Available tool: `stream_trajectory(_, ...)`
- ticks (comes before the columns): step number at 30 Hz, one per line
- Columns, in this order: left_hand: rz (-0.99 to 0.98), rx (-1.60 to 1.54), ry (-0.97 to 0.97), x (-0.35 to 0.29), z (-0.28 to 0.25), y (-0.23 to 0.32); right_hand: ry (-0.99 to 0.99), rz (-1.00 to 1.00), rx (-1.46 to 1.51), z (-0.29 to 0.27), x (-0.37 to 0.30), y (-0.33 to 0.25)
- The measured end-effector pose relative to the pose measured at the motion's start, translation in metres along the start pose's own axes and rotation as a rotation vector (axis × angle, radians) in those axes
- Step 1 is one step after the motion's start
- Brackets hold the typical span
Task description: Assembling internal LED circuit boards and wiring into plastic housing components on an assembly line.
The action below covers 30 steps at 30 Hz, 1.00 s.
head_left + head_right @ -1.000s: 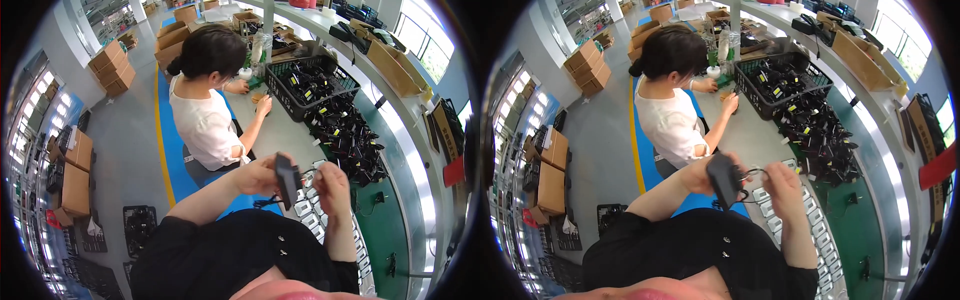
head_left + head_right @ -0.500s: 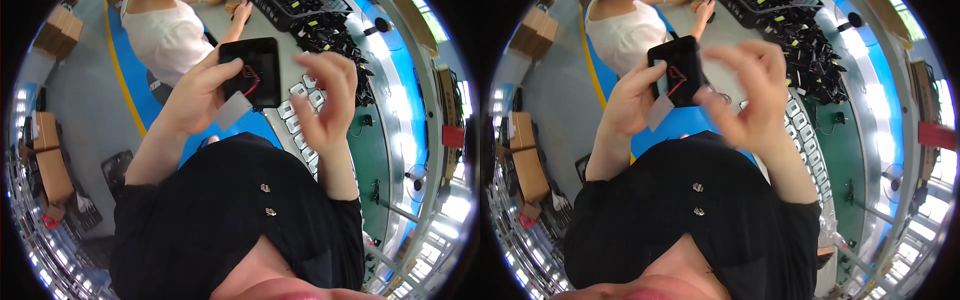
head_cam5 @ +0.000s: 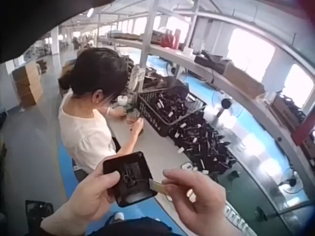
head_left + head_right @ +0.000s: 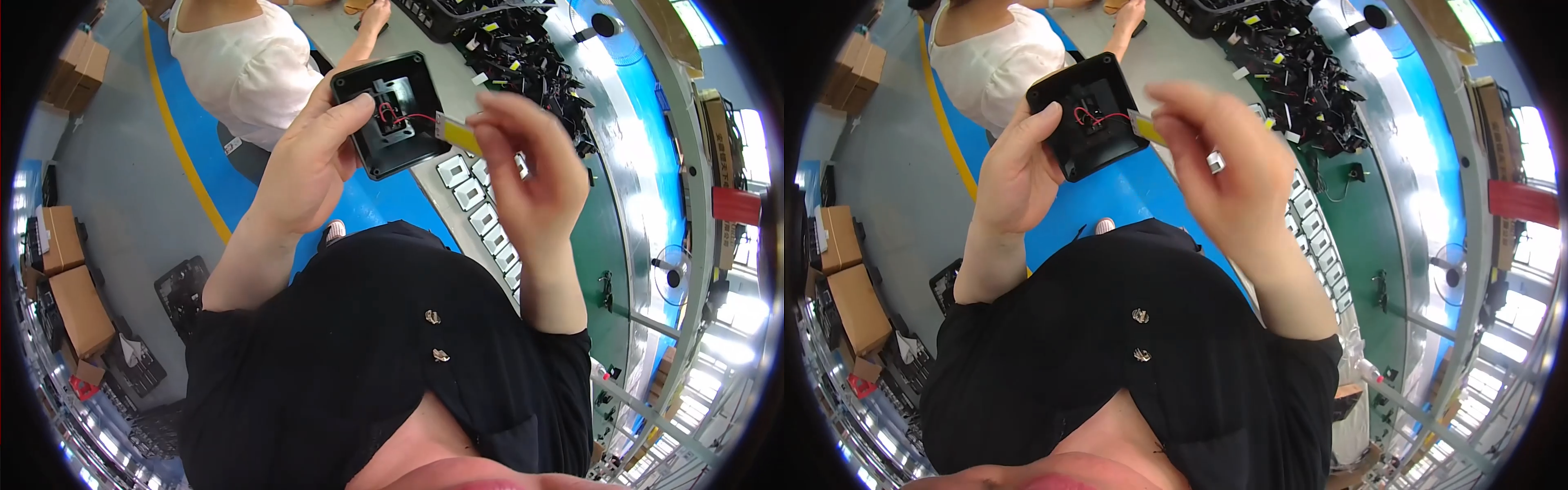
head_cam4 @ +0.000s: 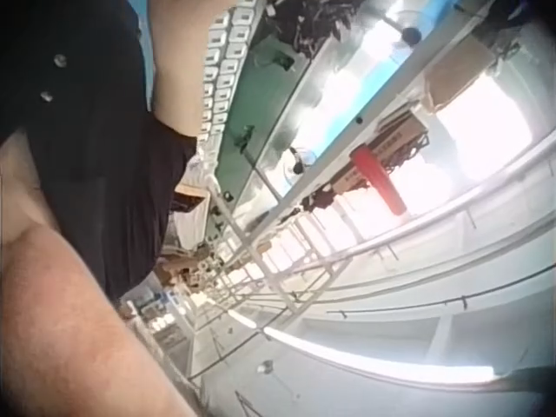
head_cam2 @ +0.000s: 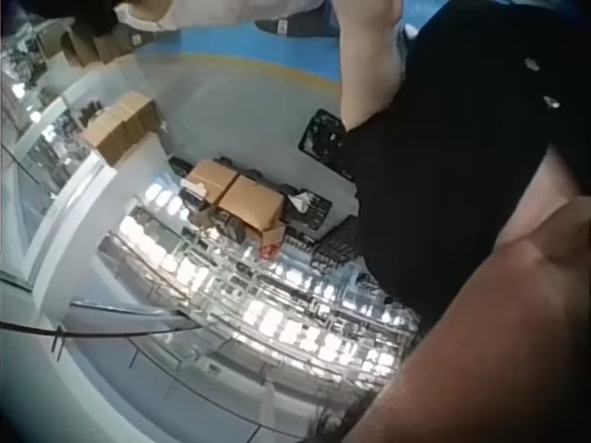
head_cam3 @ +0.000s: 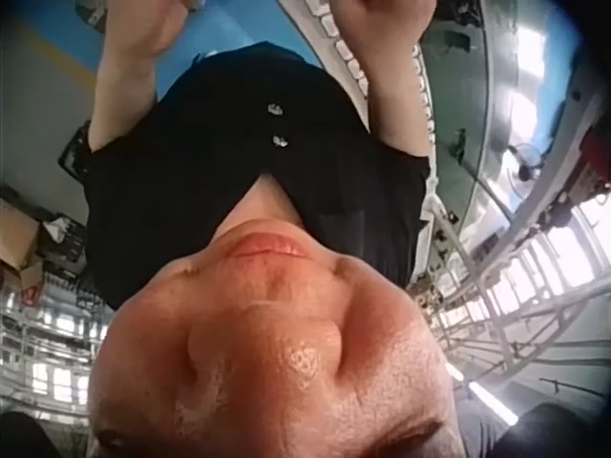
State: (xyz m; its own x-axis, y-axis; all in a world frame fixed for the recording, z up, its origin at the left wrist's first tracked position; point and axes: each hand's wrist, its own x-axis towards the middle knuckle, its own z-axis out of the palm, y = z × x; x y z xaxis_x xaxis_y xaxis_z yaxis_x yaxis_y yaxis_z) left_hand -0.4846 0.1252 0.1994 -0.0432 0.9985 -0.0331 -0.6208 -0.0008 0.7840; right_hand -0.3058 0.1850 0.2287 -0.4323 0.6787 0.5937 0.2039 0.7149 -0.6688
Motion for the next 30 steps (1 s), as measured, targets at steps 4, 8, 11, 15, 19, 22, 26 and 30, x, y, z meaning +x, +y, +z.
stream_trajectory(4,0.033,0.048,-0.063,0.003,0.009,0.0,0.071,0.031,0.079,-0.004,0.013,0.007)
stream_trajectory(8,0.022,0.219,-0.008,0.001,0.005,-0.009,0.072,-0.225,-0.113,-0.006,0.024,0.011)
stream_trajectory(11,0.102,0.306,0.037,0.004,0.014,-0.011,0.015,-0.397,-0.305,-0.014,0.024,0.026)
stream_trajectory(15,0.181,0.395,0.023,0.01,0.011,-0.011,-0.116,-0.393,-0.328,-0.023,0.01,0.017)
stream_trajectory(19,0.066,0.497,0.042,0.014,0.009,-0.007,-0.165,-0.54,-0.488,-0.024,0.004,0.017)
stream_trajectory(22,0.044,0.549,0.029,0.017,0.007,-0.007,-0.198,-0.514,-0.549,-0.027,0.006,0.012)
stream_trajectory(26,0.087,0.408,-0.133,0.014,0.009,-0.005,-0.208,-0.459,-0.499,-0.036,0.012,0.001)
stream_trajectory(30,0.218,0.32,-0.17,0.008,0.014,-0.008,-0.227,-0.362,-0.438,-0.044,0.014,-0.009)
